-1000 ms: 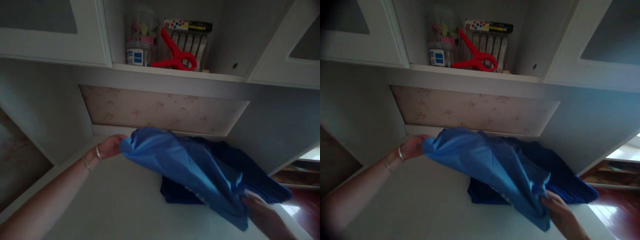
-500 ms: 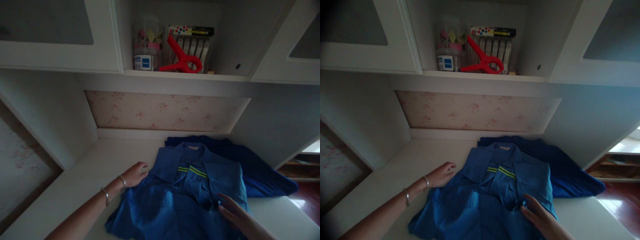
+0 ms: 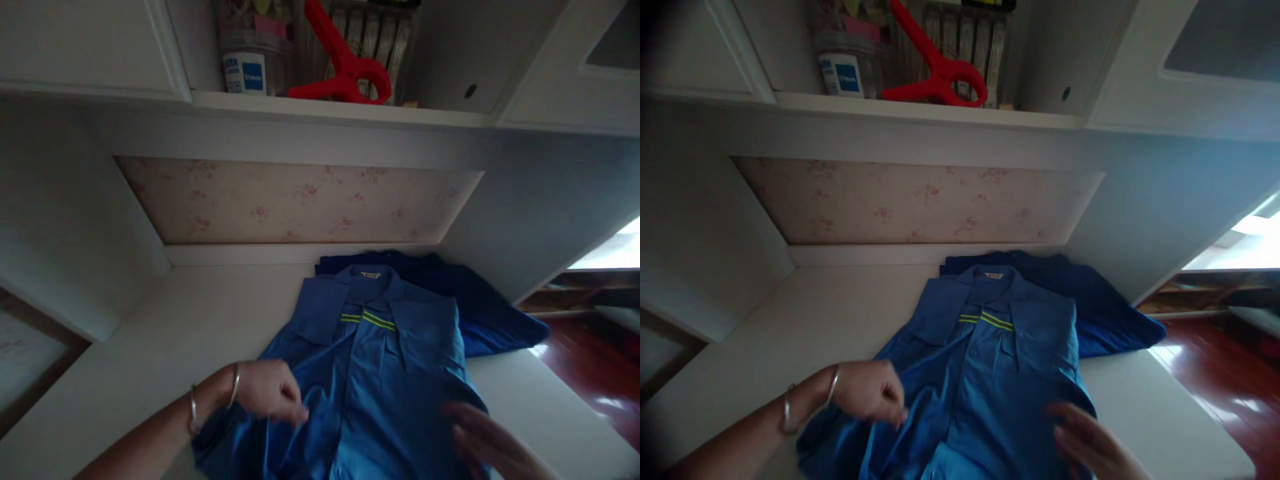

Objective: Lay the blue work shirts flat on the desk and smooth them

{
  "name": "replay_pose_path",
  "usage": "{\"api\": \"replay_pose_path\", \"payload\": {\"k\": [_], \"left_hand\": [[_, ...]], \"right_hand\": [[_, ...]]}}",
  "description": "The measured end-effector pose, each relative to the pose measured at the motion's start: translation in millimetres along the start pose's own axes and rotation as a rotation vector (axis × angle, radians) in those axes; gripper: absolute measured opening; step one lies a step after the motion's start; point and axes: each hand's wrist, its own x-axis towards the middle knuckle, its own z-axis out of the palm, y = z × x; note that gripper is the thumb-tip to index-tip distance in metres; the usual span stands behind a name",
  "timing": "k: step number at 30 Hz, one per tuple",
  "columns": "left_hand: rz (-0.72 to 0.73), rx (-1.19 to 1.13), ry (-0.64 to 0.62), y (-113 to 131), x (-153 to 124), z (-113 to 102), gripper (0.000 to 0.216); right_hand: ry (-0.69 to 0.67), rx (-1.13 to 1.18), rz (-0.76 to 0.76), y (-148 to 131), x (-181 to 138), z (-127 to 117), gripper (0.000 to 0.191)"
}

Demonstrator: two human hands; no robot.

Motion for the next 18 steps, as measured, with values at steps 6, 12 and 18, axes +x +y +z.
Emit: {"api": "replay_pose_path", "payload": {"k": [6, 12, 18], "left_hand": [[-0.269, 0.127, 0.779, -30.3, 90.3, -7.6, 0.068], [-0.301, 0.222, 0.827, -55.1, 107.5, 19.3, 0.038], [-0.394, 0.267, 0.873, -102.6, 46.2, 24.3, 0.043]], "right_hand": [[0.553, -0.715, -0.167, -24.0, 53.4, -3.6, 0.082], [0.503, -0.78, -0.166, -34.4, 48.7, 10.9, 0.057], [0.654, -0.328, -0.233, -83.5, 36.6, 37.0, 0.056]]}}
